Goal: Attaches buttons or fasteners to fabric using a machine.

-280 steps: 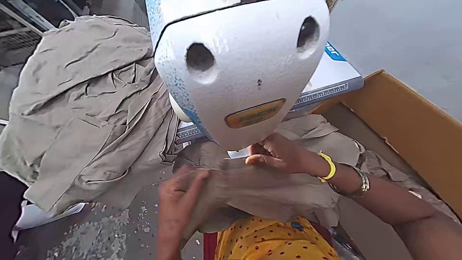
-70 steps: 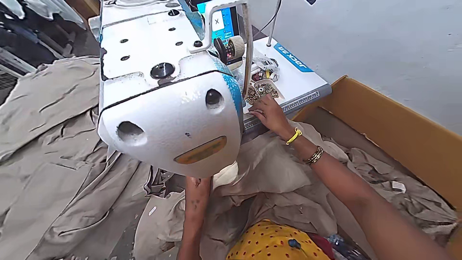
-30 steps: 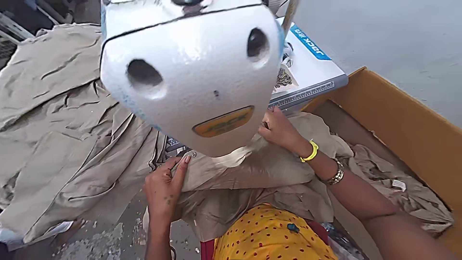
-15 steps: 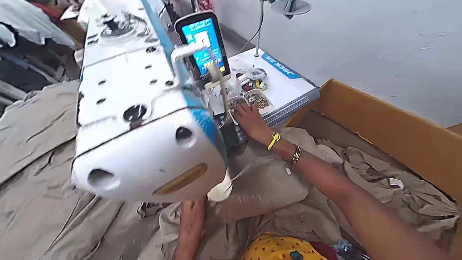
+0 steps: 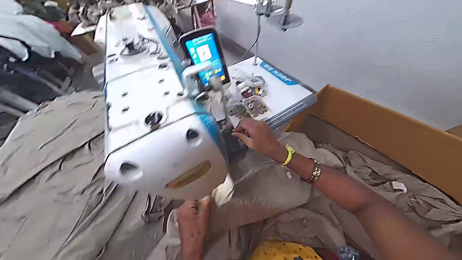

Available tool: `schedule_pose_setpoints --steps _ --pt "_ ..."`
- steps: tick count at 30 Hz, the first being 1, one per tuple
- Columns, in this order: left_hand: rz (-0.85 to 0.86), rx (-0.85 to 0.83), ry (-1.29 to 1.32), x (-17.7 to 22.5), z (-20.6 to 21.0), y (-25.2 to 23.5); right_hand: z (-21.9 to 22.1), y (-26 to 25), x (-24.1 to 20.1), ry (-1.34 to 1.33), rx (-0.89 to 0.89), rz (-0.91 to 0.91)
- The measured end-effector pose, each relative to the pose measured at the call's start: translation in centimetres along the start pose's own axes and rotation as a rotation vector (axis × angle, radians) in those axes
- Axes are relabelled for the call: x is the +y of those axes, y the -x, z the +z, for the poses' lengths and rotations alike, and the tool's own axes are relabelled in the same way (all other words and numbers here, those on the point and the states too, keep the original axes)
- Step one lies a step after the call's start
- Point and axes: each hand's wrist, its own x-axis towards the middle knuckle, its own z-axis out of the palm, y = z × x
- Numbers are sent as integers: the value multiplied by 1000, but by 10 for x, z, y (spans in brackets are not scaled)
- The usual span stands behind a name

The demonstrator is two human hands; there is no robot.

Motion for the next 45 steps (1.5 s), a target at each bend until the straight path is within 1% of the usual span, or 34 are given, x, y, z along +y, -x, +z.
schedule_pose_setpoints --steps 1,2,3,4,5,6,8,10,12,14,16,19,20,21,22,24,25,26,28,30,32,33,36,40,43,45 --pt "155 -44 -14 10 -8 10 5 7 -12 64 68 -183" --pt "258 -132 23 19 -16 19 8 15 -25 80 94 -365" --pt "310 -202 62 25 -22 24 10 24 -39 74 76 -528" --pt "331 -222 75 27 -21 26 12 30 -51 96 48 -665" --pt "333 -208 65 27 -20 27 14 32 -61 136 16 -742" --pt "329 -181 42 24 -18 27 17 32 -67 159 14 -731" --pt "322 -134 38 21 -19 26 15 29 -71 172 -1 -654" --pt "299 -121 119 21 -25 30 10 37 -69 64 -44 -579" --pt "262 -140 174 17 -33 31 10 44 -66 16 -45 -648" --pt "234 -169 164 9 -35 31 15 43 -61 54 -17 -749" --pt "234 -175 137 6 -31 29 21 31 -57 118 -9 -798" --pt "245 -182 142 9 -24 32 22 21 -61 183 -28 -728" --pt "251 -169 154 11 -23 34 23 24 -62 165 -27 -685" --pt "262 -150 171 12 -22 36 24 29 -64 87 -53 -622" --pt "279 -130 191 12 -23 37 23 35 -68 -69 -132 -535" --pt "282 -97 207 9 -36 37 15 50 -78 -433 -379 -370" --pt "247 -76 188 4 -49 37 12 58 -79 -502 -442 -336" --pt "194 -36 157 -4 -64 36 11 61 -77 -482 -415 -290" --pt "36 47 58 -27 -93 32 14 56 -62 -407 -352 -118" --pt "-116 93 -8 -50 -101 30 18 42 -54 -382 -394 68" --pt "-181 116 -24 -60 -100 31 19 29 -62 -374 -479 252" --pt "-190 121 -29 -62 -99 31 19 22 -67 -362 -505 306" --pt "-191 106 -16 -69 -94 34 17 17 -72 -349 -533 334" --pt "-200 94 2 -73 -86 33 15 26 -57 -521 -529 236" --pt "-159 91 26 -60 -91 33 9 46 -43 -565 -441 132" --pt "-112 98 -12 -56 -94 32 5 56 -40 -541 -377 128"
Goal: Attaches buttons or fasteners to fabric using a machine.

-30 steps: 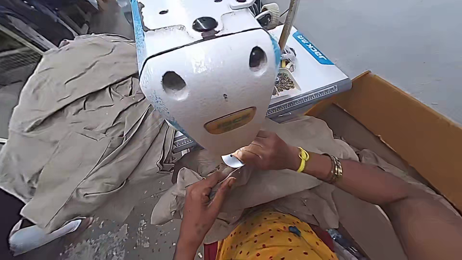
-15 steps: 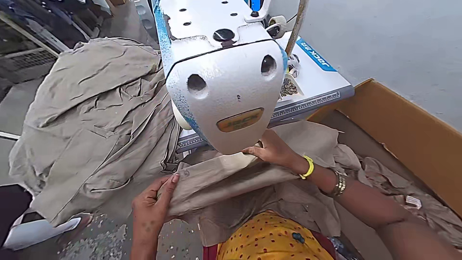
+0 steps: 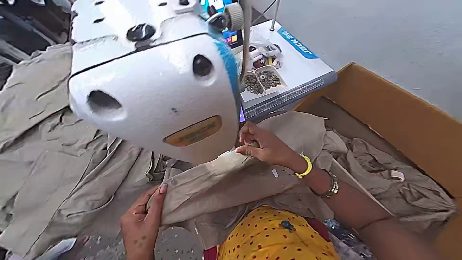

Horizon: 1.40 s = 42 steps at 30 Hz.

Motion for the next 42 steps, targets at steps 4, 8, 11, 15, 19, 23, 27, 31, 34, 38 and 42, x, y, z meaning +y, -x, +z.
schedule_pose_setpoints --steps 4,8,11,15,19,23,27,31,34,38,42 --pt "-2 52 -35 -5 -3 -9 4 -10 -3 68 58 104" --pt "-40 86 -28 -15 -6 -5 13 -33 -17 135 -35 278" --pt "-82 85 -18 -19 -6 4 14 -41 -16 126 -106 291" --pt "-100 78 -3 -20 -1 4 10 -35 -12 78 -96 173" --pt "-33 57 -8 0 4 -9 -15 -21 -3 124 -35 46" --pt "46 26 -77 18 16 -24 -35 -12 8 245 49 91" --pt "66 12 -67 21 22 -30 -38 -10 22 336 93 50" --pt "118 32 -275 12 27 -27 -40 -13 39 552 147 38" --pt "313 21 -426 11 40 -25 -54 -23 60 790 221 7" --pt "283 -224 -152 33 64 -24 -66 -54 77 983 214 16" --pt "19 -308 98 55 87 -28 -59 -77 91 1086 156 56"
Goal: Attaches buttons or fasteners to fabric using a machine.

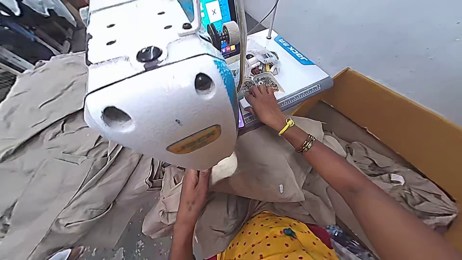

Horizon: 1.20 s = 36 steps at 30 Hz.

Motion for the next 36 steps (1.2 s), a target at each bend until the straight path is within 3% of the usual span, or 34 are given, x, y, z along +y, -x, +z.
schedule_pose_setpoints --steps 4,8,15,19,22,24,26,28,30,33,36 --pt "-114 69 68 5 13 -2 8 10 -10 8 50 25" --pt "-121 119 131 5 18 -1 4 20 -10 -96 88 70" --pt "-112 126 183 4 20 -3 7 -8 -7 -7 18 48" --pt "-70 156 216 1 23 -3 1 8 -23 -33 50 14" --pt "-43 178 231 -5 25 -6 0 22 -14 -182 207 -1" --pt "-39 200 143 -6 22 -9 -13 25 -10 -363 202 20" --pt "86 234 -44 0 16 1 -34 31 -20 -528 167 49" --pt "336 124 -149 19 5 28 -53 37 -42 -545 219 -55" --pt "479 -42 -84 27 1 49 -65 54 -72 -438 340 -322" --pt "459 -44 -108 17 6 55 -70 68 -114 -255 407 -643" --pt "433 2 -116 15 8 56 -71 60 -122 -343 356 -582"
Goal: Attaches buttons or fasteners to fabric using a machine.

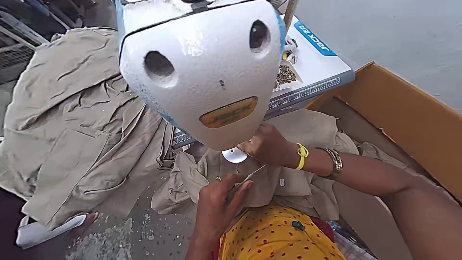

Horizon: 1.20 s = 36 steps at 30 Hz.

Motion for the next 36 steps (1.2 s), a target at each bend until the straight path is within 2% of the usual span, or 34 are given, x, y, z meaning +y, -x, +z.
schedule_pose_setpoints --steps 4,7,9,13,15,18,20,22,25,28,30,32,34,36 --pt "-63 86 159 -2 -29 5 -20 20 -14 -731 -255 305" --pt "-251 199 104 -33 -69 11 -18 33 -3 -677 -208 517" --pt "-395 246 31 -54 -77 14 -10 28 12 -605 -197 639" --pt "-478 266 -30 -73 -79 21 3 0 10 -581 -281 833" --pt "-488 264 -18 -75 -75 24 1 -2 11 -595 -316 830" --pt "-476 284 -29 -73 -71 16 -6 8 23 -692 -279 753" --pt "-444 274 -41 -66 -70 5 -12 18 32 -669 -258 780" --pt "-400 250 -68 -62 -68 -6 -18 27 36 -592 -257 823" --pt "-328 199 -114 -65 -68 -15 -19 37 37 -415 -208 756" --pt "-281 171 -332 -71 -62 -13 -21 44 52 -260 -271 735" --pt "-194 153 -438 -73 -48 -15 -18 53 79 -44 -213 703" --pt "-150 60 -363 -69 -35 -21 -10 54 105 152 -209 661" --pt "-240 -27 -138 -58 -22 -30 1 46 125 231 -271 620" --pt "-383 -36 73 -44 -9 -40 14 34 137 266 -333 596"
